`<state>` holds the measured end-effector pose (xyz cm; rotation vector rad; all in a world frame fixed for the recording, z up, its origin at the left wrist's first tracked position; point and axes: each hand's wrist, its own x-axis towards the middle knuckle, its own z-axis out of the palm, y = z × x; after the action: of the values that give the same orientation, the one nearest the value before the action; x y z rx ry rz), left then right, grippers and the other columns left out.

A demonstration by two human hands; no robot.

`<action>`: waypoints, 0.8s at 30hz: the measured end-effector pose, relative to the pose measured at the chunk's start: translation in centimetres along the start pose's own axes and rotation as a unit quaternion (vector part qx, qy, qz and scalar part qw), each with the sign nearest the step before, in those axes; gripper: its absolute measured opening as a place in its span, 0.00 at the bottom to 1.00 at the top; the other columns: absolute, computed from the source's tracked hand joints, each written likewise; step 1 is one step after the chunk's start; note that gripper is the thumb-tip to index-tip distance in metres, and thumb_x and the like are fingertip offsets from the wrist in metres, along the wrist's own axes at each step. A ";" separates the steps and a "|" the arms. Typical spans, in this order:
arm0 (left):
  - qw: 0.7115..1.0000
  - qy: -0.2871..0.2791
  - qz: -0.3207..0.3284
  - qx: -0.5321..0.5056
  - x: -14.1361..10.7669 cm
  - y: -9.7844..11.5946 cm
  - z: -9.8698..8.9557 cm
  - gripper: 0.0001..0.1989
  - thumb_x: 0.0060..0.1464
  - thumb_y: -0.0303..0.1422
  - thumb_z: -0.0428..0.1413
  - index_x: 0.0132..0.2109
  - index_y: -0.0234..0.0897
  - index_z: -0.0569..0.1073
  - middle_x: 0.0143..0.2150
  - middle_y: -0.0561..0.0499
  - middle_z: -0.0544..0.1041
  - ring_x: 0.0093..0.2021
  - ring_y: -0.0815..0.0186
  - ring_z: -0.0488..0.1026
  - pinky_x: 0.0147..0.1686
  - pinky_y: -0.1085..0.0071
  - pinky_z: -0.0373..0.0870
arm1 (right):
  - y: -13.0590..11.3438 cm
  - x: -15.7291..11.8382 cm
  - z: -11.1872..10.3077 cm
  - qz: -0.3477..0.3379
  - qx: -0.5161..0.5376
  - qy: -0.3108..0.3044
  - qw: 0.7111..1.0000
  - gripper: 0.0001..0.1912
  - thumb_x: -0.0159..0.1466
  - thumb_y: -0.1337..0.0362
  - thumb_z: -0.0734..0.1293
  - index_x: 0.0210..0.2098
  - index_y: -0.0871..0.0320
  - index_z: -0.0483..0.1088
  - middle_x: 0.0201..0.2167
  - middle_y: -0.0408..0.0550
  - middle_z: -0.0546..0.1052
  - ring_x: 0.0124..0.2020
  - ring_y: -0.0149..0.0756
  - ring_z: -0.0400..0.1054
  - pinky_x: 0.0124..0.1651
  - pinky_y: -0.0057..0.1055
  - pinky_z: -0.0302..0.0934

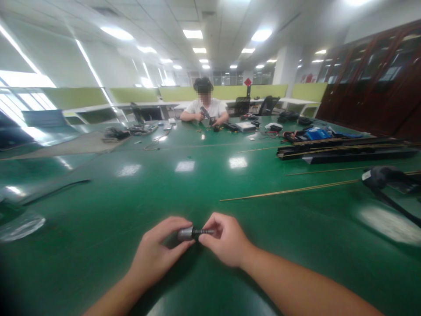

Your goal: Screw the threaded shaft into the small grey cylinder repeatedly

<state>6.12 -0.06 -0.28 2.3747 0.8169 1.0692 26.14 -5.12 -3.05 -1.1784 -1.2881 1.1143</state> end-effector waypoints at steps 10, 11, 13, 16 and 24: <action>1.000 0.007 -0.002 0.008 0.1 -0.3 -0.1 0.11 0.53 0.29 0.64 0.44 0.43 0.78 0.42 0.51 0.79 0.42 0.64 0.77 0.44 0.71 0.73 | -0.4 -0.1 -0.2 -0.029 -0.040 0.025 0.998 0.06 0.55 0.67 0.70 0.29 0.58 0.68 0.22 0.39 0.68 0.24 0.29 0.60 0.28 0.25 0.54; 1.000 0.008 -0.001 0.010 0.1 -0.2 -0.1 0.11 0.53 0.29 0.64 0.44 0.42 0.78 0.41 0.51 0.79 0.42 0.64 0.77 0.43 0.70 0.74 | -0.4 -0.1 -0.2 -0.031 -0.042 0.025 0.998 0.06 0.55 0.67 0.71 0.29 0.58 0.68 0.22 0.38 0.68 0.23 0.29 0.60 0.28 0.25 0.54; 1.000 0.009 0.000 0.011 0.1 -0.1 -0.2 0.10 0.53 0.30 0.63 0.44 0.41 0.78 0.41 0.50 0.80 0.41 0.63 0.77 0.43 0.70 0.74 | -0.4 -0.1 -0.3 -0.035 -0.045 0.025 0.998 0.06 0.55 0.67 0.71 0.29 0.58 0.68 0.22 0.38 0.68 0.23 0.29 0.60 0.28 0.25 0.54; 1.000 0.012 0.004 0.010 0.1 -0.1 -0.2 0.11 0.52 0.29 0.63 0.44 0.42 0.78 0.41 0.50 0.80 0.41 0.63 0.77 0.42 0.70 0.74 | -0.3 -0.1 -0.3 -0.037 -0.049 0.030 0.998 0.06 0.55 0.67 0.71 0.29 0.58 0.68 0.22 0.38 0.68 0.23 0.29 0.60 0.28 0.25 0.55; 1.000 0.018 0.000 0.007 0.1 -0.2 -0.3 0.11 0.52 0.29 0.64 0.45 0.42 0.78 0.41 0.51 0.80 0.42 0.63 0.77 0.44 0.70 0.74 | -0.4 -0.1 -0.4 -0.036 -0.050 0.035 0.997 0.06 0.55 0.67 0.70 0.29 0.58 0.67 0.22 0.39 0.68 0.24 0.29 0.60 0.28 0.26 0.54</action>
<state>5.91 0.17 -0.12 2.3731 0.8397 1.1139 26.50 -5.28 -2.67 -1.2255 -1.3343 0.9579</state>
